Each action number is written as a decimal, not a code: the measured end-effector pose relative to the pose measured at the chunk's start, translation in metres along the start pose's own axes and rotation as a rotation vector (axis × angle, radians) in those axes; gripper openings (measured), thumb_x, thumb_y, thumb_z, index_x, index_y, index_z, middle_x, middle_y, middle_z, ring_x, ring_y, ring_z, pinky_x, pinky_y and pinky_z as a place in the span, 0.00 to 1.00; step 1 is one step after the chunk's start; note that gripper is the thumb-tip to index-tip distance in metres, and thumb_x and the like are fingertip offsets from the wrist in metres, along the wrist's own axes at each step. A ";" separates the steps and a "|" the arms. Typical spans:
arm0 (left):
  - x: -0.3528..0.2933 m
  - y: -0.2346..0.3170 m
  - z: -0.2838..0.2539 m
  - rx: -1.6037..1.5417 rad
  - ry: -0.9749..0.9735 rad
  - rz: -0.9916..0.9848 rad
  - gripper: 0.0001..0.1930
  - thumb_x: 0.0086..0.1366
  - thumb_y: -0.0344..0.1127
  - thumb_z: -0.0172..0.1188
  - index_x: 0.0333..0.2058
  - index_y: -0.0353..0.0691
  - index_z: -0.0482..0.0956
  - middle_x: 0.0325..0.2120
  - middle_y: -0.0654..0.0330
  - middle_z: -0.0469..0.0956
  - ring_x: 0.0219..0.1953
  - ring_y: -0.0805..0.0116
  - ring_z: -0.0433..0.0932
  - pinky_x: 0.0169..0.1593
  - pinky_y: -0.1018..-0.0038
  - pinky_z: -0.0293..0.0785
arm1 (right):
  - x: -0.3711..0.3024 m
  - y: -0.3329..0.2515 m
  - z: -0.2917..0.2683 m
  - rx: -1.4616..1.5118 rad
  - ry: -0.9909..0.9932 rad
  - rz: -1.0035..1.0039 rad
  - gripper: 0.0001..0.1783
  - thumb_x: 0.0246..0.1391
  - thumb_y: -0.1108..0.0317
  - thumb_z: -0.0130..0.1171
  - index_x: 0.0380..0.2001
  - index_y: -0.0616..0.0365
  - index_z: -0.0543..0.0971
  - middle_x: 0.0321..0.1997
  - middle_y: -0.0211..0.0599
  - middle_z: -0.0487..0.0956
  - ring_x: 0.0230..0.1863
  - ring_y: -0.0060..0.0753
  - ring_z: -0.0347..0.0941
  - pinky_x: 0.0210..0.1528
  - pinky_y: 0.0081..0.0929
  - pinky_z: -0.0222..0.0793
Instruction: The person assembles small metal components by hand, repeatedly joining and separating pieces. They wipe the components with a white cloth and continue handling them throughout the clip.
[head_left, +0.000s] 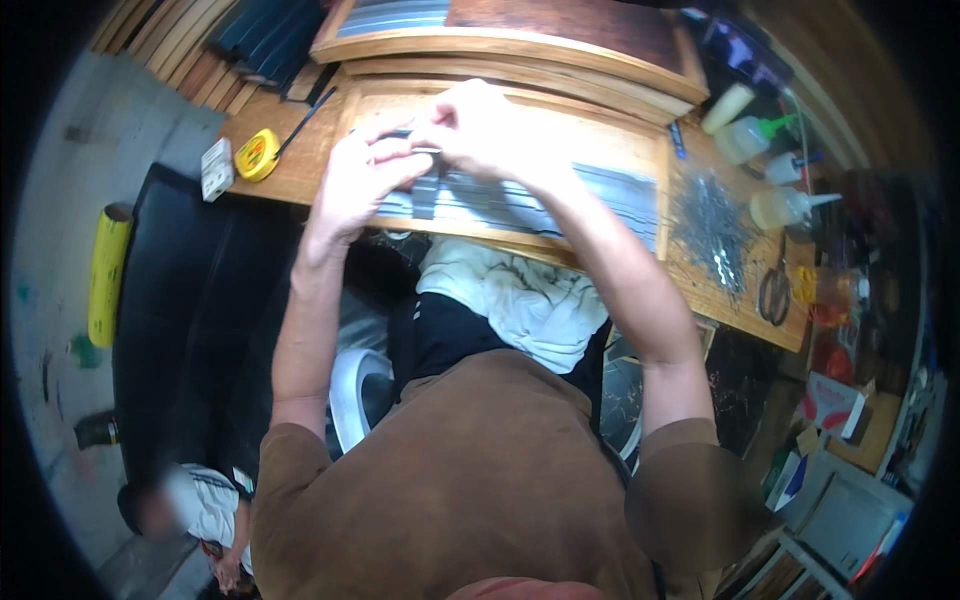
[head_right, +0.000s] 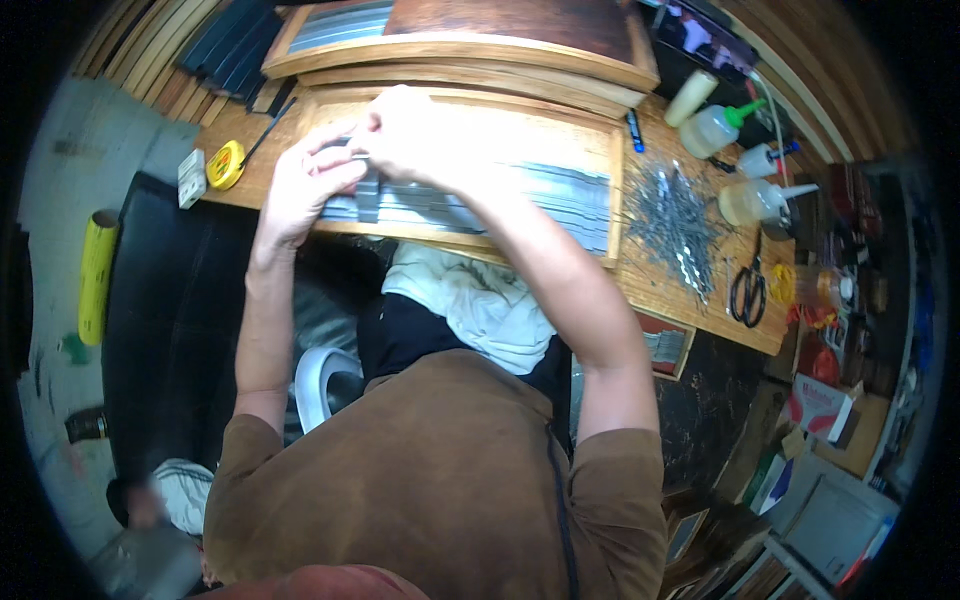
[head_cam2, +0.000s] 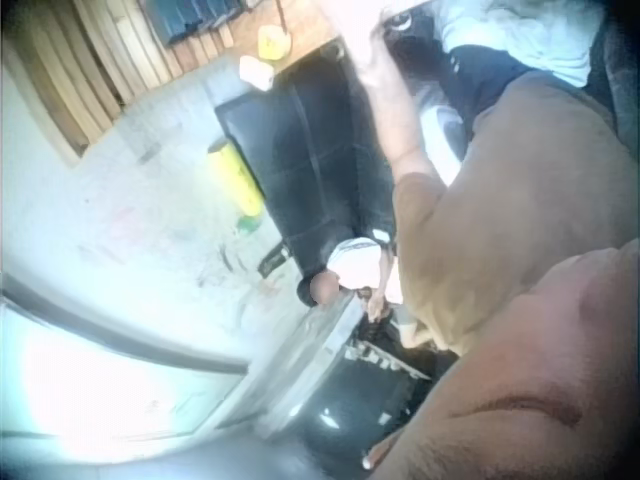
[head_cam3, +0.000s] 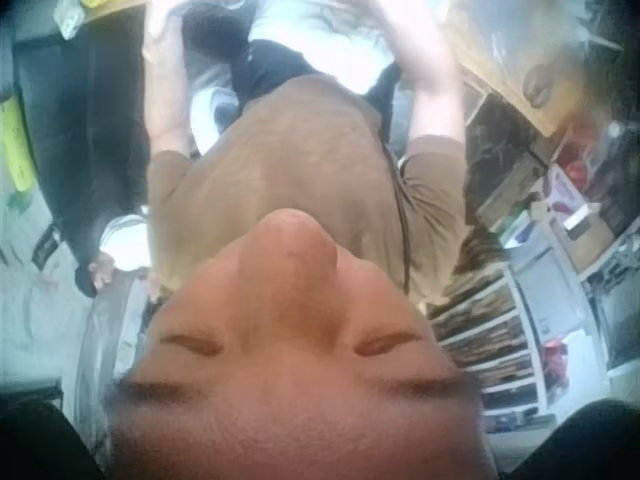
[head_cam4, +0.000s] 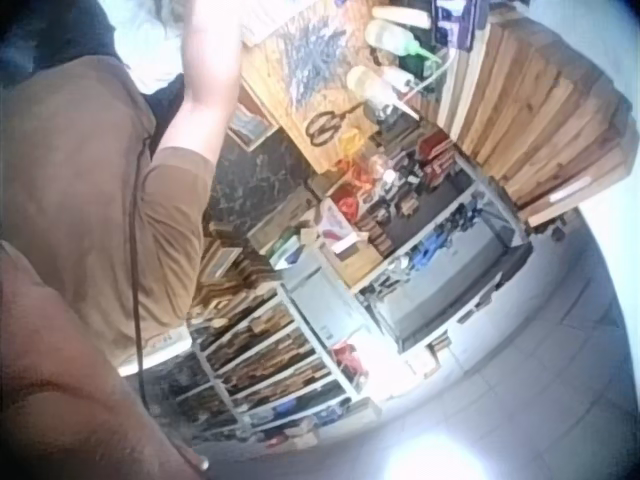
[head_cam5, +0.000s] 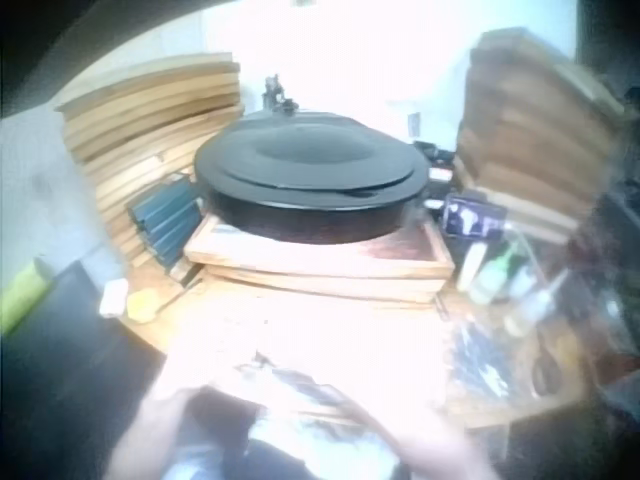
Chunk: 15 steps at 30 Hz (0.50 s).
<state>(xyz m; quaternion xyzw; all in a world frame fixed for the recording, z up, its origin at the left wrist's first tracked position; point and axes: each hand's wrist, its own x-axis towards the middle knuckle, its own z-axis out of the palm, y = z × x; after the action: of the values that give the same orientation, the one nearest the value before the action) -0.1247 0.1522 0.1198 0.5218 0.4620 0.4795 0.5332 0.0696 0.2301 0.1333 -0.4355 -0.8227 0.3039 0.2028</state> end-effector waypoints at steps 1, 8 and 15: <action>0.002 0.003 -0.006 0.068 -0.099 -0.054 0.22 0.64 0.30 0.72 0.56 0.31 0.80 0.42 0.58 0.86 0.38 0.74 0.85 0.42 0.79 0.81 | -0.005 -0.001 0.003 0.033 0.064 -0.065 0.18 0.67 0.53 0.63 0.33 0.57 0.89 0.25 0.36 0.85 0.27 0.26 0.80 0.34 0.32 0.78; -0.005 0.006 -0.015 0.180 -0.098 -0.089 0.16 0.69 0.32 0.69 0.53 0.33 0.85 0.36 0.58 0.88 0.37 0.75 0.86 0.37 0.82 0.80 | -0.049 -0.018 0.004 0.038 0.347 -0.351 0.18 0.67 0.55 0.60 0.46 0.60 0.82 0.41 0.44 0.83 0.42 0.39 0.82 0.44 0.37 0.78; -0.055 0.027 0.051 -0.267 -0.211 -0.135 0.11 0.71 0.27 0.65 0.48 0.29 0.81 0.36 0.50 0.87 0.38 0.64 0.89 0.40 0.72 0.87 | -0.181 -0.023 0.004 0.329 0.206 -0.472 0.07 0.60 0.72 0.66 0.40 0.60 0.82 0.34 0.45 0.82 0.37 0.49 0.82 0.42 0.41 0.79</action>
<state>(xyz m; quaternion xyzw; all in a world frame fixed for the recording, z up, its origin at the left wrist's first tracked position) -0.0813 0.0917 0.1476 0.4618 0.3695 0.4423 0.6742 0.1510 0.0668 0.1334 -0.2221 -0.8160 0.3317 0.4181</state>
